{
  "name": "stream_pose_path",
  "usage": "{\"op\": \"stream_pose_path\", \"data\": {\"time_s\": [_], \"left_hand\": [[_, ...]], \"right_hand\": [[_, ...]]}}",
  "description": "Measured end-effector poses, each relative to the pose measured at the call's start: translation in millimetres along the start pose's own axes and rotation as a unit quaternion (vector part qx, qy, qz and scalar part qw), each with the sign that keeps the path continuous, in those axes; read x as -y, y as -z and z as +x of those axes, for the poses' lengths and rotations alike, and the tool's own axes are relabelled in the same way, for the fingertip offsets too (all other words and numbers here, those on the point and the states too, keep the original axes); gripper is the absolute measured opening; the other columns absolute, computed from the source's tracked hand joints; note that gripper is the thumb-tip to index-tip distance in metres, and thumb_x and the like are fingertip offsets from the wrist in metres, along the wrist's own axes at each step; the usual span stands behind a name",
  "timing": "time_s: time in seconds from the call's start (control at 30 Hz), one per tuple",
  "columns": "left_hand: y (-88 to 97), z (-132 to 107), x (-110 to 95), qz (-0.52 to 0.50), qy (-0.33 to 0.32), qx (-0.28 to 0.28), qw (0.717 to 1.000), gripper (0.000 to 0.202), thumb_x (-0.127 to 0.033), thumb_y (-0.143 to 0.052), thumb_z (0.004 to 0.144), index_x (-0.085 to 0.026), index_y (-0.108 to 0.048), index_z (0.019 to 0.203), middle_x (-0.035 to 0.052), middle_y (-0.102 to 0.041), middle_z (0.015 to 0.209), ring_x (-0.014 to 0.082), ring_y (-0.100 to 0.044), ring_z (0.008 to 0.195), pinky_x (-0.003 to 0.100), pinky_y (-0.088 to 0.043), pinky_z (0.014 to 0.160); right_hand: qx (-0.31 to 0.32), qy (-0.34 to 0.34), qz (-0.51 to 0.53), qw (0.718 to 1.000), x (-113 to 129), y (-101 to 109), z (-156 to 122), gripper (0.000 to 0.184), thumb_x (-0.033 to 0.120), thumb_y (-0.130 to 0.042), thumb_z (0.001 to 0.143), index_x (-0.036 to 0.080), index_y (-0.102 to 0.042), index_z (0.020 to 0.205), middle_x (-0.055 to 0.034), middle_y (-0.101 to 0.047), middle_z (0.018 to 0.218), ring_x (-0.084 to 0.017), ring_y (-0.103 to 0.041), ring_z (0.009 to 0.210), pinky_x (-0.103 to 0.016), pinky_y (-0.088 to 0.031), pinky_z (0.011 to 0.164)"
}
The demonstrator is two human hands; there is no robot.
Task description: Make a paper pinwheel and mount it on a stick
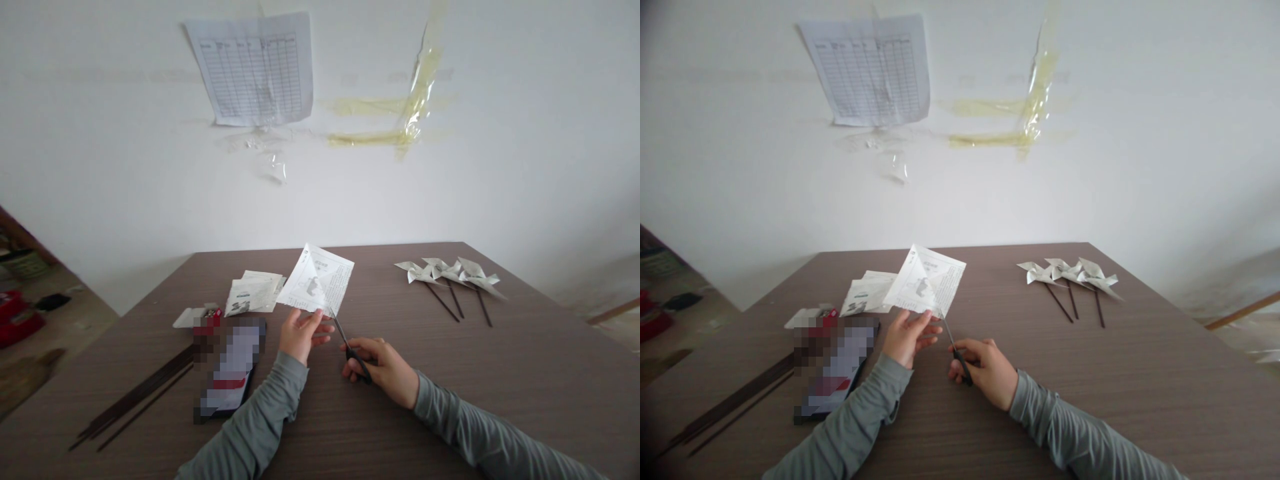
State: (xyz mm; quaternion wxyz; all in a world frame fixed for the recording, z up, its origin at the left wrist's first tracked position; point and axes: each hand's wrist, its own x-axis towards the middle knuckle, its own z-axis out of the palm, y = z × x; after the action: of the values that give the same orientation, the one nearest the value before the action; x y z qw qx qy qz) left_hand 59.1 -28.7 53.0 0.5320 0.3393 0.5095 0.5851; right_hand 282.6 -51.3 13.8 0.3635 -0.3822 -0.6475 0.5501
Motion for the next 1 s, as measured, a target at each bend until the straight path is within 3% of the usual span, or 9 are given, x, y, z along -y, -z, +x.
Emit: {"op": "stream_pose_path", "data": {"time_s": [0.33, 0.53, 0.77, 1.0], "left_hand": [[1.9, 2, 4, 0.000, -0.001, 0.000, 1.000, 0.037, -0.024, -0.110, 0.100, -0.024, -0.073, 0.104, 0.0052, -0.097, 0.094, 0.0237, -0.097, 0.077, 0.021, -0.073, 0.059], [2.3, 4, 7, -0.013, -0.004, 0.001, 1.000, 0.036, -0.021, -0.110, 0.101, -0.023, -0.074, 0.105, 0.0038, -0.096, 0.091, 0.0219, -0.096, 0.075, 0.020, -0.072, 0.057], [3.4, 4, 11, -0.028, -0.020, 0.004, 0.999, 0.040, -0.026, -0.113, 0.098, -0.023, -0.073, 0.101, 0.0051, -0.097, 0.091, 0.0232, -0.096, 0.074, 0.022, -0.074, 0.057], [2.7, 1, 9, -0.037, -0.021, 0.009, 0.999, 0.036, -0.020, -0.109, 0.099, -0.023, -0.073, 0.100, 0.0044, -0.096, 0.092, 0.0211, -0.095, 0.074, 0.021, -0.072, 0.057]], "right_hand": [[-0.006, -0.003, 0.001, 1.000, 7, -1, -3, 0.057, 0.084, -0.100, 0.099, 0.029, -0.090, 0.113, -0.0114, -0.095, 0.089, -0.034, -0.089, 0.077, -0.048, -0.078, 0.082], [0.011, 0.000, -0.001, 1.000, 1, 0, 0, 0.069, 0.093, -0.099, 0.094, 0.028, -0.087, 0.114, -0.0101, -0.094, 0.087, -0.032, -0.088, 0.074, -0.046, -0.077, 0.080], [0.015, -0.001, -0.017, 1.000, -2, 1, 0, 0.072, 0.095, -0.094, 0.100, 0.026, -0.087, 0.118, -0.0125, -0.095, 0.090, -0.034, -0.091, 0.079, -0.047, -0.077, 0.084], [0.023, 0.006, -0.017, 1.000, -2, 1, 1, 0.073, 0.093, -0.094, 0.101, 0.023, -0.083, 0.119, -0.0104, -0.093, 0.088, -0.029, -0.088, 0.076, -0.044, -0.076, 0.083]]}}
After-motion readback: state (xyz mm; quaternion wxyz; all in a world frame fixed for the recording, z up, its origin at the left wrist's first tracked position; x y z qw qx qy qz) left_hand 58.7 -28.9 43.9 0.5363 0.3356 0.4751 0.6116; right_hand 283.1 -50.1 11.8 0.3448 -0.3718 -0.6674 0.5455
